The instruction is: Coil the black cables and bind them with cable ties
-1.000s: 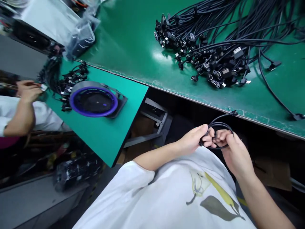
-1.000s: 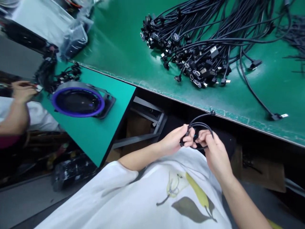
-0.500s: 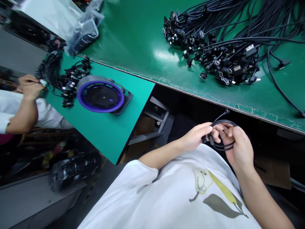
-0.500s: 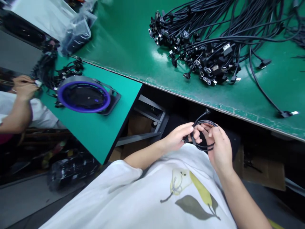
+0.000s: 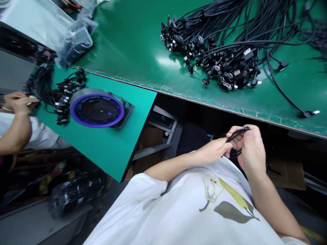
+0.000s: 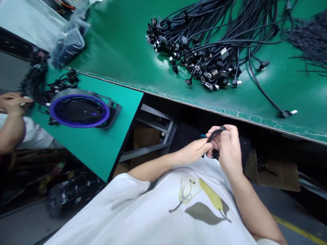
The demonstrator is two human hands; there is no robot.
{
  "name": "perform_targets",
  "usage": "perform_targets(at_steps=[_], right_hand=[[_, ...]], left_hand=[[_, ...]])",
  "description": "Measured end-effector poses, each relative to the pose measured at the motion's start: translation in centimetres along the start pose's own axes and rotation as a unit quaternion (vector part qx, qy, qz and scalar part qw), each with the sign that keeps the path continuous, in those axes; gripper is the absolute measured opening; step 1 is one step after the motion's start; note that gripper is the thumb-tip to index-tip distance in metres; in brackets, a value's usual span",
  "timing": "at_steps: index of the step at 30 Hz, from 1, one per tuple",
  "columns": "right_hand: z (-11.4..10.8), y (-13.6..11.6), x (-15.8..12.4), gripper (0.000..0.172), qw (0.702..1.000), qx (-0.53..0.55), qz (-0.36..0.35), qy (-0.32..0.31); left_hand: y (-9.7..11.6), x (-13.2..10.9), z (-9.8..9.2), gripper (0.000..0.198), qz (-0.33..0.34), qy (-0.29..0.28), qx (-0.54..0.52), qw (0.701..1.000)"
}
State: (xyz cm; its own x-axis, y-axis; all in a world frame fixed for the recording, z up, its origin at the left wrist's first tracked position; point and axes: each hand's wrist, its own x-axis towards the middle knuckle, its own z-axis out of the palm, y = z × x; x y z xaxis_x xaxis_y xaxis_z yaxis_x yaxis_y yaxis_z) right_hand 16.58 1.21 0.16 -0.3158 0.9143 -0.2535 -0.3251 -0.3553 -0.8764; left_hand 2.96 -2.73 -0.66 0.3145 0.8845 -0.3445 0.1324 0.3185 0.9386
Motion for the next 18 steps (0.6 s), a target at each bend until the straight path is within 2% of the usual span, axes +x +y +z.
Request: perform_targets(at_steps=[2, 3, 5, 7, 9, 11, 15, 18], right_hand=[[0.1, -0.4, 0.2, 0.03, 1.0, -0.013, 0.003, -0.023], [0.3, -0.6, 0.4, 0.03, 1.0, -0.016, 0.007, -0.026], [0.8, -0.8, 0.8, 0.025, 1.0, -0.002, 0.002, -0.012], [1.3, -0.7, 1.2, 0.024, 1.0, 0.027, -0.012, -0.002], [1.5, -0.5, 1.7, 0.027, 0.999, 0.047, 0.0, -0.011], [1.2, -0.5, 2.2, 0.028, 0.996, 0.057, 0.051, -0.036], [0.4, -1.2, 2.8, 0.026, 0.981, 0.087, 0.152, -0.078], [0.2, -1.7, 2.7, 0.024, 0.98, 0.088, 0.158, -0.087]], left_hand=[[-0.1, 0.2, -0.3, 0.032, -0.02, -0.026, 0.019, 0.999], [-0.4, 0.3, -0.3, 0.031, -0.027, -0.04, -0.012, 0.999], [-1.2, 0.5, 0.3, 0.033, -0.032, -0.061, -0.147, 0.987], [-2.1, 0.5, 1.2, 0.041, -0.045, -0.073, -0.298, 0.951], [-2.6, 0.3, 1.9, 0.053, -0.066, -0.083, -0.366, 0.924], [-2.4, 0.1, 2.0, 0.059, -0.072, -0.097, -0.36, 0.925], [-1.1, -0.2, 1.4, 0.056, -0.054, -0.116, -0.338, 0.932], [-0.3, -0.4, 1.2, 0.055, -0.072, -0.132, -0.34, 0.928]])
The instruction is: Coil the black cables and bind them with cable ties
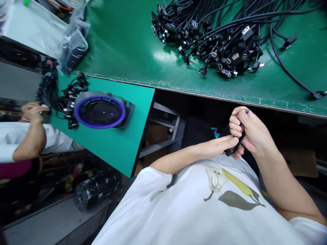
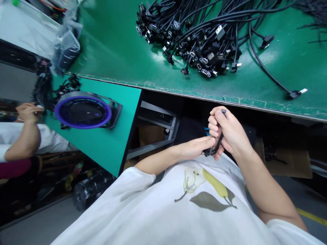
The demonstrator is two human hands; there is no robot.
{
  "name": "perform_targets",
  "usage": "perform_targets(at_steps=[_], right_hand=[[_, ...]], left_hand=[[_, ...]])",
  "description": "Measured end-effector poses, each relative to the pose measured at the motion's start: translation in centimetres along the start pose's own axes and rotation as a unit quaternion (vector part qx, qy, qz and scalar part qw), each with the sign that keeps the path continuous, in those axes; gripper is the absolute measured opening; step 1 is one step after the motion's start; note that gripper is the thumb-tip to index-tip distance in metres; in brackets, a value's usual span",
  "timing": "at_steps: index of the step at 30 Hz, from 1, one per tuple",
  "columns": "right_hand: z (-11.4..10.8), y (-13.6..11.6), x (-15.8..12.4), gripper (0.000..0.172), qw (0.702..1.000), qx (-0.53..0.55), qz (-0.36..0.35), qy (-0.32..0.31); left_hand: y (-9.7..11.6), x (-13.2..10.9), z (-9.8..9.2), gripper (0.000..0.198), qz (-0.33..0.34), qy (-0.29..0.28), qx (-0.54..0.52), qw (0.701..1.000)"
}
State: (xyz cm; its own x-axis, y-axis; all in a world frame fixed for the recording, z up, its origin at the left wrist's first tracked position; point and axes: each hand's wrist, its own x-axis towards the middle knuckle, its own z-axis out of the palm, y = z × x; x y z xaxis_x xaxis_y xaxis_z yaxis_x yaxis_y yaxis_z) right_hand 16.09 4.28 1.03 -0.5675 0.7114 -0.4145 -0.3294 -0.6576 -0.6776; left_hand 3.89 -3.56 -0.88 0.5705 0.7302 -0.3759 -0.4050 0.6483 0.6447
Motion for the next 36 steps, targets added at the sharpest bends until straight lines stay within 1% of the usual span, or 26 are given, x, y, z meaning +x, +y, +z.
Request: perform_targets(at_steps=[3, 5, 7, 9, 11, 13, 14, 16, 18, 21, 23, 26, 29, 31, 33, 36], right_hand=[[0.0, -0.2, -0.4, 0.022, 1.0, -0.008, -0.001, -0.015], [-0.2, -0.3, -0.6, 0.022, 0.999, 0.007, 0.012, -0.034], [-0.4, -0.5, -0.7, 0.023, 0.998, 0.029, 0.025, -0.052], [-0.5, -0.6, -0.9, 0.024, 0.997, 0.038, 0.026, -0.054], [-0.5, -0.6, -0.9, 0.023, 0.999, 0.034, 0.012, -0.041], [-0.4, -0.5, -0.9, 0.021, 0.999, 0.023, -0.008, -0.027], [-0.3, -0.4, -0.9, 0.021, 0.999, 0.019, -0.015, -0.023], [-0.2, -0.2, -0.9, 0.021, 1.0, 0.015, -0.019, -0.02], [-0.2, -0.1, -0.9, 0.023, 1.0, 0.014, -0.008, -0.022], [-0.1, -0.1, -0.9, 0.026, 1.0, 0.013, 0.005, -0.02], [0.1, -0.1, -1.0, 0.03, 1.0, 0.016, 0.008, -0.017], [0.4, -0.1, -1.2, 0.032, 1.0, 0.025, 0.007, -0.018], [0.6, -0.3, -1.2, 0.03, 1.0, 0.024, -0.001, -0.011], [0.7, -0.5, -1.0, 0.026, 1.0, 0.023, -0.017, 0.004], [0.7, -0.8, -0.8, 0.022, 0.998, 0.021, -0.049, 0.023], [0.6, -1.0, -0.7, 0.02, 0.992, 0.016, -0.118, 0.045]], left_hand=[[0.5, -0.3, 0.2, 0.04, -0.041, -0.018, 0.03, 0.999], [1.0, -0.6, 0.1, 0.032, -0.061, -0.048, 0.037, 0.996], [1.4, -0.9, 0.0, 0.035, -0.068, -0.083, 0.025, 0.994], [1.7, -1.1, 0.0, 0.04, -0.061, -0.099, 0.027, 0.993], [1.8, -1.1, 0.2, 0.043, -0.045, -0.088, 0.063, 0.993], [1.6, -1.1, 0.5, 0.045, -0.032, -0.062, 0.129, 0.989], [1.5, -1.0, 0.7, 0.045, -0.028, -0.046, 0.166, 0.985], [1.1, -0.9, 1.1, 0.036, -0.022, -0.014, 0.213, 0.977], [0.5, -0.8, 1.3, 0.027, -0.023, 0.007, 0.188, 0.982], [-0.2, -0.6, 1.3, 0.03, -0.037, 0.013, 0.114, 0.993], [-0.5, -0.5, 1.0, 0.03, -0.039, 0.006, 0.107, 0.993], [-0.6, -0.4, 0.6, 0.047, -0.02, -0.005, 0.094, 0.995], [-0.6, -0.3, 0.9, 0.056, -0.007, 0.013, 0.024, 1.0], [-0.7, -0.2, 1.3, 0.055, -0.006, 0.026, -0.044, 0.999], [-0.9, -0.1, 1.7, 0.052, -0.008, 0.03, -0.096, 0.995], [-1.2, 0.1, 1.7, 0.048, -0.017, 0.013, -0.127, 0.992]])
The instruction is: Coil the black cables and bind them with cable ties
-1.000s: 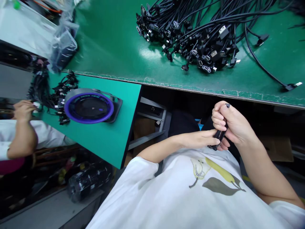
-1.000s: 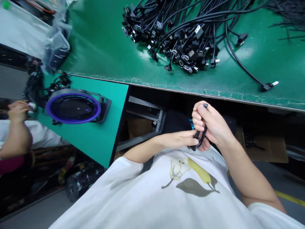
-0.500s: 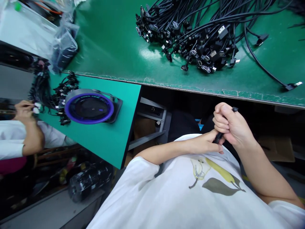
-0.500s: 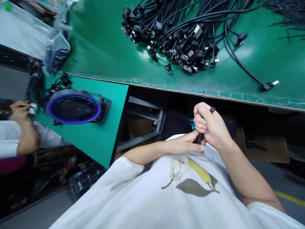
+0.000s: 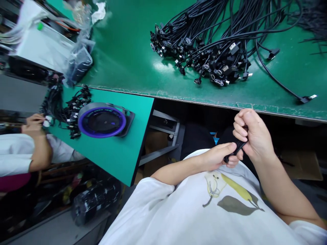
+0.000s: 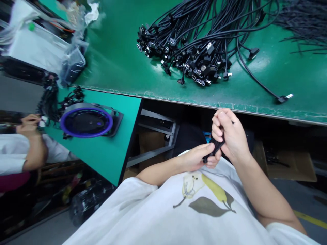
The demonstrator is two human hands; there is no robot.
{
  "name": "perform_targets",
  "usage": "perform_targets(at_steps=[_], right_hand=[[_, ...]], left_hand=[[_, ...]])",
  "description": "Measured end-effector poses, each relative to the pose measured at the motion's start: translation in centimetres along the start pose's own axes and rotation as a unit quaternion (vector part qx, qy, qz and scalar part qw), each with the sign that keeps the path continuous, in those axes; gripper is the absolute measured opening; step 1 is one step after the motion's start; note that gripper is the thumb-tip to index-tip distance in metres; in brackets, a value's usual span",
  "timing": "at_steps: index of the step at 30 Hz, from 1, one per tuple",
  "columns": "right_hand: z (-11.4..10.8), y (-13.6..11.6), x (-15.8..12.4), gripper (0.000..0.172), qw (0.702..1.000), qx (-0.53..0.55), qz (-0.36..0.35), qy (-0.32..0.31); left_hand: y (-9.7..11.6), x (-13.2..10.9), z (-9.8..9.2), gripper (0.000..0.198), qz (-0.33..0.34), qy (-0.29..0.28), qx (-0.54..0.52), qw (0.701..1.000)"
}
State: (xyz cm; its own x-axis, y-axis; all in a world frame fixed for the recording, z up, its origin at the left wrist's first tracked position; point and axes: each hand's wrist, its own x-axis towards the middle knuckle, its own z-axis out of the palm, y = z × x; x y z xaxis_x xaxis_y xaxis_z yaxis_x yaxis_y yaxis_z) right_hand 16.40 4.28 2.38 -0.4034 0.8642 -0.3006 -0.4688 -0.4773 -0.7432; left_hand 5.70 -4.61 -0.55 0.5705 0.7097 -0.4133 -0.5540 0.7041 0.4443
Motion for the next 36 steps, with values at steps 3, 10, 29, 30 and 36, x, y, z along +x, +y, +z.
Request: perform_targets(at_steps=[3, 10, 29, 30, 36], right_hand=[[-0.3, -0.1, -0.1, 0.027, 0.999, -0.01, -0.045, -0.012], [-1.4, -1.1, -0.3, 0.049, 0.997, -0.006, 0.024, -0.077], [-11.6, -12.5, 0.8, 0.027, 0.807, -0.552, -0.211, -0.01], [-13.4, -14.7, 2.4, 0.025, 0.748, -0.602, -0.262, 0.099], [-21.2, -20.1, 11.5, 0.02, 0.45, -0.821, -0.244, 0.254]], left_hand=[[0.3, 0.1, -0.3, 0.051, -0.003, -0.007, -0.008, 1.0], [1.5, 0.5, -0.2, 0.042, -0.049, -0.053, -0.032, 0.997], [1.6, 2.9, -0.8, 0.057, -0.016, 0.064, 0.263, 0.962], [1.7, 3.0, -0.9, 0.055, -0.009, 0.087, 0.26, 0.962], [3.1, 3.3, 0.6, 0.05, 0.018, 0.12, 0.257, 0.959]])
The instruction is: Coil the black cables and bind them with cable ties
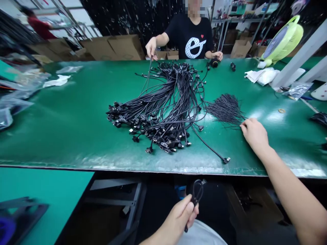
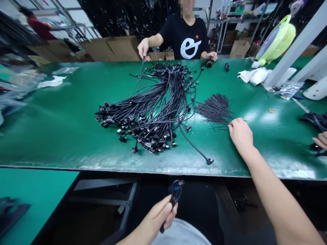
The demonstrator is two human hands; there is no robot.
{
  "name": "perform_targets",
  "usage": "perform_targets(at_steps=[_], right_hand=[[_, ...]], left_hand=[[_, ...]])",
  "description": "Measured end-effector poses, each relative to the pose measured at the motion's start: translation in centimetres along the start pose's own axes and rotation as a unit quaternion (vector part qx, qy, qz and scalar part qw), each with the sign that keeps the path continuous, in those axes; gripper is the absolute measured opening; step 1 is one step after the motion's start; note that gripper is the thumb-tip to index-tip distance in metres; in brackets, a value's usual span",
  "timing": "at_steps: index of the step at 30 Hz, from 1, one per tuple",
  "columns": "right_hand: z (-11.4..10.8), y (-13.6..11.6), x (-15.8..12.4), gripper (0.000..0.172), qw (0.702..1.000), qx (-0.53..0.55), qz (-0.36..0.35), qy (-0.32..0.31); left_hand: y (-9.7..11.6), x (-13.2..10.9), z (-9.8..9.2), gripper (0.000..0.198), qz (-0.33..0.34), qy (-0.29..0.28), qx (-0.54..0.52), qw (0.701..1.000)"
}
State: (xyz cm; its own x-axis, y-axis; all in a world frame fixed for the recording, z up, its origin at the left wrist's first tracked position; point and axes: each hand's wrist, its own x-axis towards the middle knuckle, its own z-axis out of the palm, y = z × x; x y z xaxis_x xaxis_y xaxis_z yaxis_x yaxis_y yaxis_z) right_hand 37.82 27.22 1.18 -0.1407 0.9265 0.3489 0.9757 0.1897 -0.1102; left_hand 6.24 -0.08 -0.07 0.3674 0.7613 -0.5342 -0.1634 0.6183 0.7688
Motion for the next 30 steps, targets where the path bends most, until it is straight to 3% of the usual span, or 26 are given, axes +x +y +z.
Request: perform_targets(at_steps=[3, 8, 10, 12, 14, 15, 16, 18, 20, 22, 24, 25, 27, 29, 30], right_hand=[[1.1, 0.4, -0.2, 0.02, 0.999, 0.005, 0.002, 0.042], [-0.8, 1.0, -1.1, 0.02, 0.993, 0.019, 0.031, 0.115], [-2.0, -0.7, -2.0, 0.02, 0.989, 0.01, 0.046, 0.14], [-3.2, -4.4, -4.3, 0.021, 0.987, 0.038, 0.044, 0.149], [-4.3, -9.7, -8.2, 0.02, 0.984, 0.156, 0.013, 0.086], [-4.8, -12.4, -10.5, 0.018, 0.968, 0.251, -0.014, 0.007], [-5.2, -14.9, -12.7, 0.016, 0.935, 0.34, -0.048, -0.092], [-5.6, -18.7, -16.6, 0.015, 0.861, 0.45, -0.073, -0.225], [-5.5, -20.6, -18.9, 0.015, 0.833, 0.474, -0.093, -0.27], [-5.1, -21.1, -19.4, 0.015, 0.868, 0.41, -0.167, -0.224], [-5.0, -21.0, -18.9, 0.018, 0.907, 0.272, -0.304, -0.104], [-5.1, -21.0, -18.4, 0.021, 0.901, 0.2, -0.382, -0.033], [-5.6, -21.2, -17.6, 0.026, 0.841, 0.098, -0.529, 0.052], [-6.4, -21.7, -17.0, 0.027, 0.781, 0.057, -0.62, 0.05], [-6.8, -22.0, -16.9, 0.026, 0.766, 0.043, -0.641, 0.033]], left_hand=[[1.0, -0.1, 0.0, 0.048, 0.017, 0.001, -0.018, 1.0], [1.7, -0.1, -0.2, 0.044, 0.062, -0.007, -0.075, 0.995], [2.0, -0.1, -0.1, 0.044, 0.087, -0.01, -0.1, 0.991], [2.4, -0.3, 0.1, 0.049, 0.116, -0.019, -0.124, 0.985], [2.8, -0.5, 0.0, 0.065, 0.138, -0.036, -0.15, 0.978], [2.9, -0.7, -0.2, 0.074, 0.144, -0.049, -0.165, 0.975], [2.9, -0.9, -0.4, 0.08, 0.148, -0.062, -0.179, 0.971], [2.7, -1.3, -1.0, 0.078, 0.152, -0.076, -0.197, 0.966], [2.3, -1.8, -1.5, 0.065, 0.163, -0.059, -0.198, 0.965], [1.7, -2.2, -2.0, 0.054, 0.181, -0.009, -0.162, 0.97], [1.2, -2.5, -2.4, 0.044, 0.206, 0.059, -0.069, 0.974], [0.9, -2.6, -2.6, 0.039, 0.216, 0.092, -0.007, 0.972], [0.3, -2.7, -2.9, 0.029, 0.207, 0.141, 0.097, 0.963], [-0.4, -2.7, -3.0, 0.022, 0.175, 0.145, 0.139, 0.964], [-0.7, -2.7, -3.1, 0.021, 0.155, 0.128, 0.143, 0.969]])
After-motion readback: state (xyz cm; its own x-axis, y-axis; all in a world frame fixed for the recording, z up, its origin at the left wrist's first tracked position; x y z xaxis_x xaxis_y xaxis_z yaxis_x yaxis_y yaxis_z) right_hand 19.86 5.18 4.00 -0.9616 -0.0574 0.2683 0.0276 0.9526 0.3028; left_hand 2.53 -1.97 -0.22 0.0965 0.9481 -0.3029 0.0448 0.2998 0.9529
